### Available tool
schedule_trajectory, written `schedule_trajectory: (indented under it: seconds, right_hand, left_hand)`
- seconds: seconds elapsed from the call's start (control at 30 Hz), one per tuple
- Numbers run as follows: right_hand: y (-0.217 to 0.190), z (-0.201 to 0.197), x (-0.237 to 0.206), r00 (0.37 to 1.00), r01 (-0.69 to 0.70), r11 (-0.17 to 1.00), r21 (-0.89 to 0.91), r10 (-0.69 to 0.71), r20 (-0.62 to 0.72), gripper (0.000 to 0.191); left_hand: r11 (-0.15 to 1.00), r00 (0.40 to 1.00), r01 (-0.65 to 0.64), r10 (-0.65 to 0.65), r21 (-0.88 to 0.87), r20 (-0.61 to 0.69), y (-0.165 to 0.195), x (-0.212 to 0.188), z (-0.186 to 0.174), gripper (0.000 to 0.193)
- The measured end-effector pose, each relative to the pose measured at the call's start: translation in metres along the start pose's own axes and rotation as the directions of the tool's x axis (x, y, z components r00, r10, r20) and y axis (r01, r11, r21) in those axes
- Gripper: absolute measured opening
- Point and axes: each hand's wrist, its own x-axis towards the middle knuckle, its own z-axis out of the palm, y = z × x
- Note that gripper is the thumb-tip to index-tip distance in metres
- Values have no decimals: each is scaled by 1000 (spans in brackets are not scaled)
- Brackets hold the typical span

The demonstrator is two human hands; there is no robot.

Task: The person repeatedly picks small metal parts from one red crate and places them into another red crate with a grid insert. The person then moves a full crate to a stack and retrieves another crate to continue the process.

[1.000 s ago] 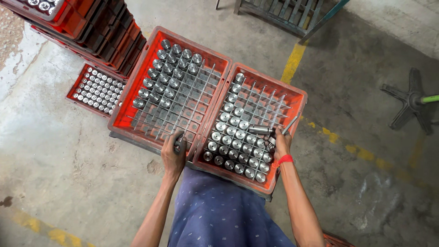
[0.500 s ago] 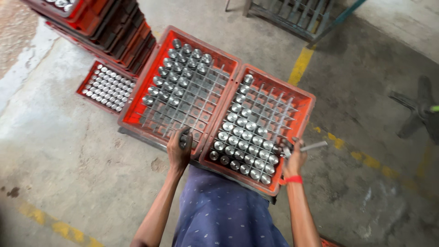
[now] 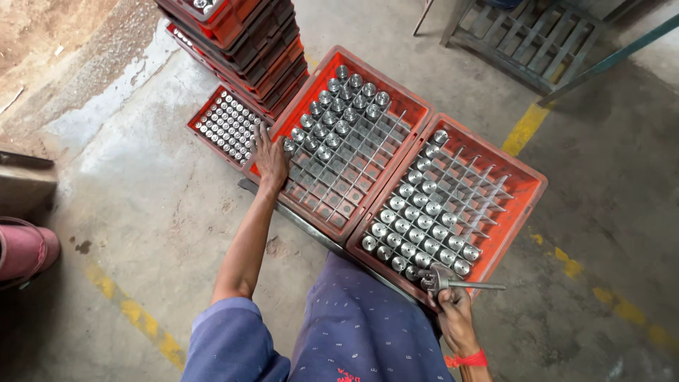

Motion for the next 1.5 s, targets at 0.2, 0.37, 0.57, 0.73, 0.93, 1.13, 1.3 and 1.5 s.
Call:
schedule_trajectory:
  seconds: [0.2, 0.37, 0.57, 0.73, 0.93, 1.13, 1.3, 1.5]
  right_hand:
    - [10, -8, -2, 972, -51, 997, -56, 37, -230, 71]
    - [18, -20, -15, 930, -98, 983, -154, 36, -366, 57]
    - [20, 3, 15, 948, -127, 956, -263, 38, -317, 54]
    - [-3, 24, 34, 947, 55, 953, -299, -145, -288, 65]
    - [-19, 43, 34, 940, 146, 943, -298, -226, -255, 51]
    - [-6, 33, 28, 952, 183, 840, -511, -282, -122, 59]
    - [19, -9, 25, 968, -10, 949, -315, -69, -240, 53]
    - [35, -69, 27, 820, 181, 984, -1, -151, -552, 31]
  left_hand:
    - [990, 998, -64, 62, -127, -15, -3, -2, -21, 46]
    - [661, 954, -261, 63, -704, -294, -15, -40, -55, 39]
    - [37, 843, 520, 138, -853, 520, 103, -113, 15, 31]
    - [608, 888, -104, 414, -787, 202, 171, -184, 14, 40]
    - [582, 745, -190, 610, -791, 270, 204, -211, -34, 35]
    - [603, 621, -244, 699, -759, 356, 210, -213, -21, 40]
    - [473, 497, -202, 804, -858, 327, 208, -215, 5, 52]
    - [486, 566, -399, 798, -778, 208, 244, -191, 49, 55]
